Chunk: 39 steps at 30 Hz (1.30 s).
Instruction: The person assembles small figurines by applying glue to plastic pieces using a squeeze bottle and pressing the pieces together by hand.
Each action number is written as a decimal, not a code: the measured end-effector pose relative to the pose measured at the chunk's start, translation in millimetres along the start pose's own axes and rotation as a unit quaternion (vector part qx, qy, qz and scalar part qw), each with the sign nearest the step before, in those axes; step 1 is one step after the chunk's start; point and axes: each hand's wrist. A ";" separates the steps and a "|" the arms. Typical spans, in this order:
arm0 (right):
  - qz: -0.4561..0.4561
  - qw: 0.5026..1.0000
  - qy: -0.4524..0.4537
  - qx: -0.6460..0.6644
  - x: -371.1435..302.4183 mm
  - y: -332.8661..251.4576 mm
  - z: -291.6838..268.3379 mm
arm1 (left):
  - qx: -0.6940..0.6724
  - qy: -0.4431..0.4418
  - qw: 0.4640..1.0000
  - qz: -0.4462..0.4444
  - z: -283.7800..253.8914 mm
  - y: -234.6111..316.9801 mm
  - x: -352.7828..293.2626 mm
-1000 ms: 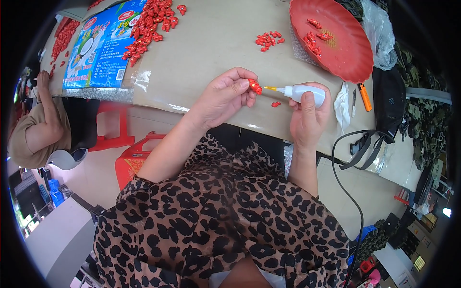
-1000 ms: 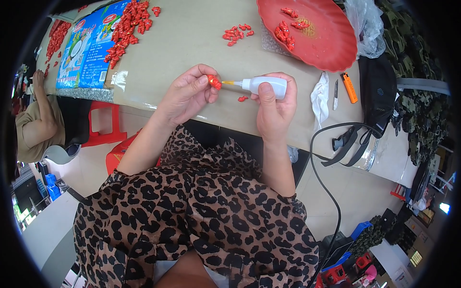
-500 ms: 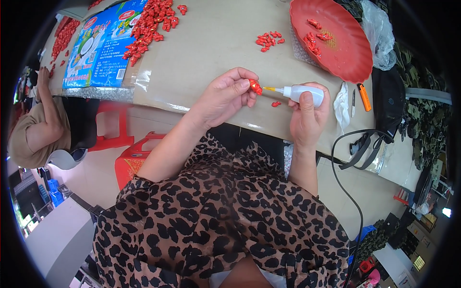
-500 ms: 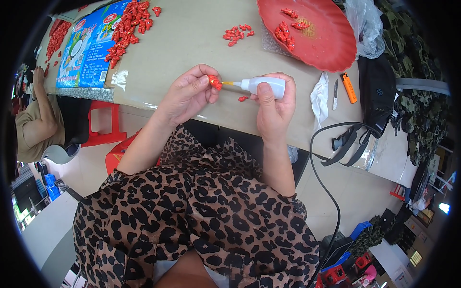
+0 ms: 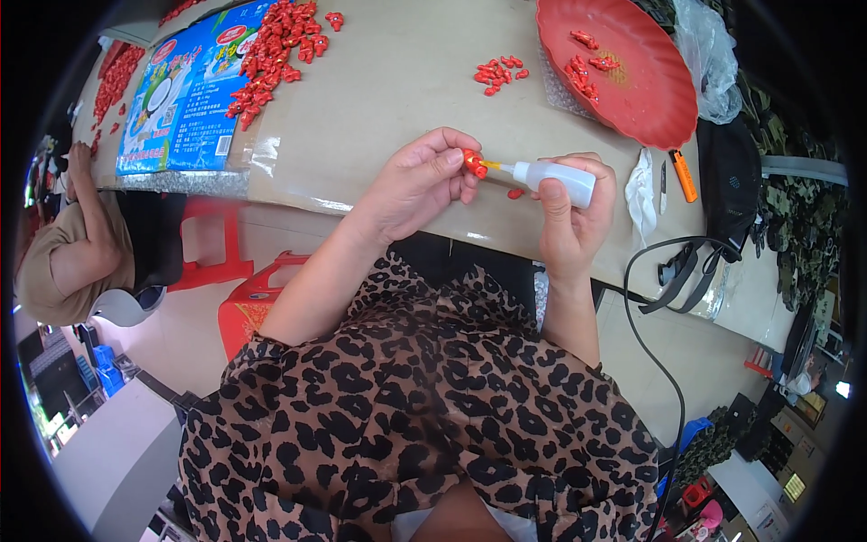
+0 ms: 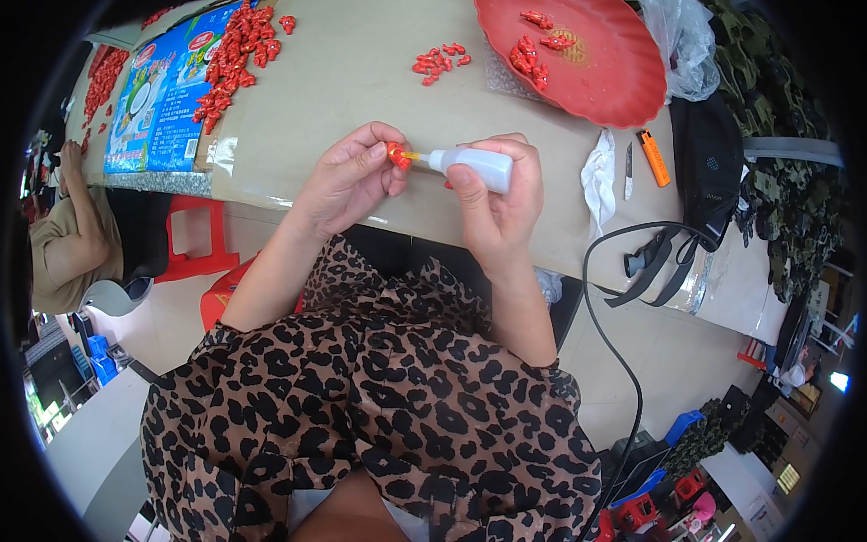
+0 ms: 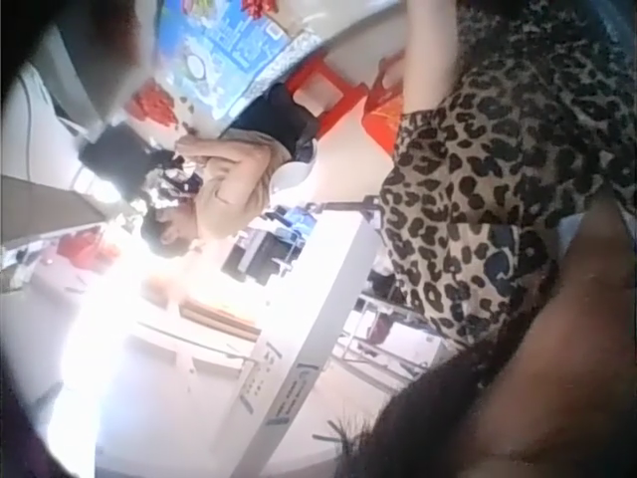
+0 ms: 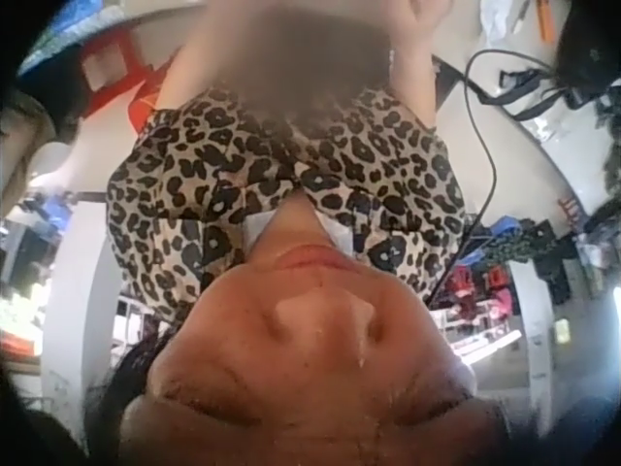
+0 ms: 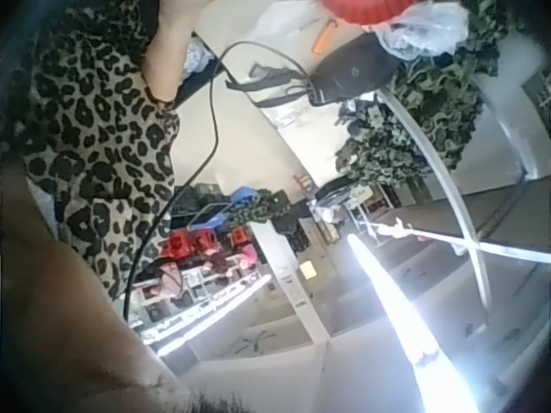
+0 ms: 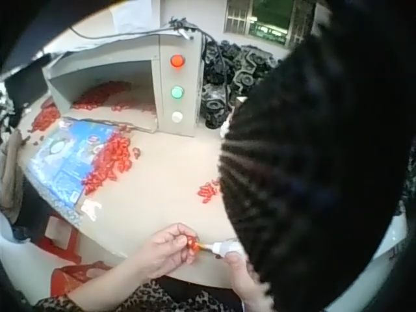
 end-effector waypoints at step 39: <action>0.087 0.976 0.113 0.162 -0.3 8.7 -4.7 | -0.007 -0.003 1.000 0.001 0.5 2.9 -0.3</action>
Point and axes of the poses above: each hand's wrist, its own x-axis towards the middle knuckle, its own z-axis out of the palm, y = z × x, and after that the axes turned 15 degrees about x, right-handed
